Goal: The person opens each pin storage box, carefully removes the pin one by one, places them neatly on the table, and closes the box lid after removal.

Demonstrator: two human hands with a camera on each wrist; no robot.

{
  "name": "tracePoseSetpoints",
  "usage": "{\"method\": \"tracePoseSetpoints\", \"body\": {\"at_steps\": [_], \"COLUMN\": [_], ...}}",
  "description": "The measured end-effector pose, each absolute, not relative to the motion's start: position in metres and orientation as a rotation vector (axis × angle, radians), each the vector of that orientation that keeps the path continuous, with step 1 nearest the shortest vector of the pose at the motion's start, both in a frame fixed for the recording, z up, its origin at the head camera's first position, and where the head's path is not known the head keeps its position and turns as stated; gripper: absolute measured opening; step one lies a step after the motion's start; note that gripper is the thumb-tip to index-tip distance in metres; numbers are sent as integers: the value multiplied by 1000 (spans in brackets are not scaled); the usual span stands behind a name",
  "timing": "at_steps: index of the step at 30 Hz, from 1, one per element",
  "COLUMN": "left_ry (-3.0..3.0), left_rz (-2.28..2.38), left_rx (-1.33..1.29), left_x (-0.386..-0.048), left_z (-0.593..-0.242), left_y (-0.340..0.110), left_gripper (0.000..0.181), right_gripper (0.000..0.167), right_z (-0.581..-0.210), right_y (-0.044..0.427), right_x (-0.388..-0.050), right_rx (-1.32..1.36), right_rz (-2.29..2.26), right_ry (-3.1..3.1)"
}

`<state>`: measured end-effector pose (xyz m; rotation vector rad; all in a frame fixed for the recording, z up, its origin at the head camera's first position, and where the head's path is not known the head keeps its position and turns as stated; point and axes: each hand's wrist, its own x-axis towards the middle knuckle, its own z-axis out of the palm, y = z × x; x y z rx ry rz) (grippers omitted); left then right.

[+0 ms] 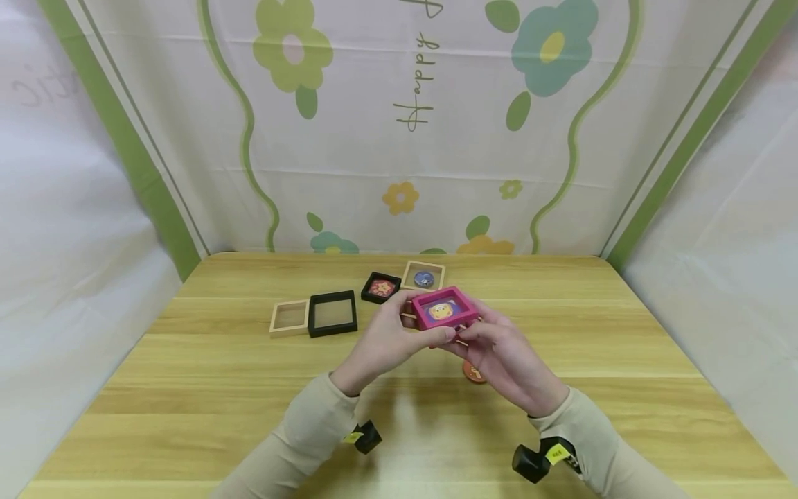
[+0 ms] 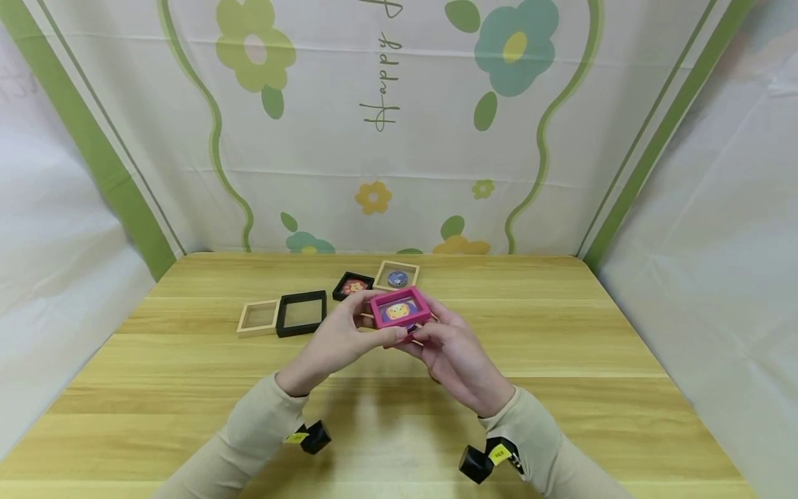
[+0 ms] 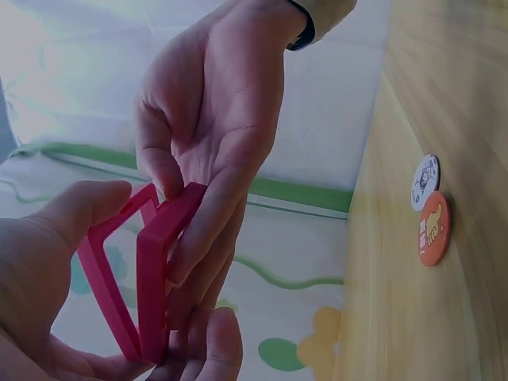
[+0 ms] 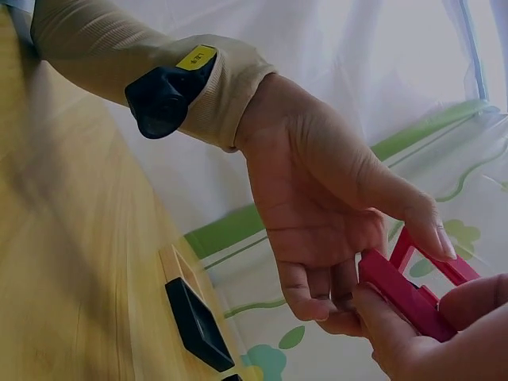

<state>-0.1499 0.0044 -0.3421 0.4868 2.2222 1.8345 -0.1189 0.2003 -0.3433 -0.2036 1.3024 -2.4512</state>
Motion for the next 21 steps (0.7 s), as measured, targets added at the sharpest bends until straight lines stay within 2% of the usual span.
{"method": "tracePoseSetpoints", "body": {"at_steps": [6, 13, 18, 21], "left_ry": [2163, 2131, 2033, 1947], "left_rz": [1860, 1867, 1910, 1948], "left_rx": [449, 415, 381, 358], "left_x": [-152, -153, -154, -154], "left_z": [-343, -341, -342, -343], "left_y": [3, 2, 2, 2], "left_gripper": [69, 61, 65, 66], "right_gripper": [63, 59, 63, 59], "right_z": [-343, -344, -344, -345], "right_y": [200, 202, 202, 204], "right_x": [-119, -119, -120, -121], "right_rx": [-210, -196, -205, -227], "right_rz": [-2416, -2324, -2311, -2306], "right_ry": [1380, 1540, 1528, 1500]}}
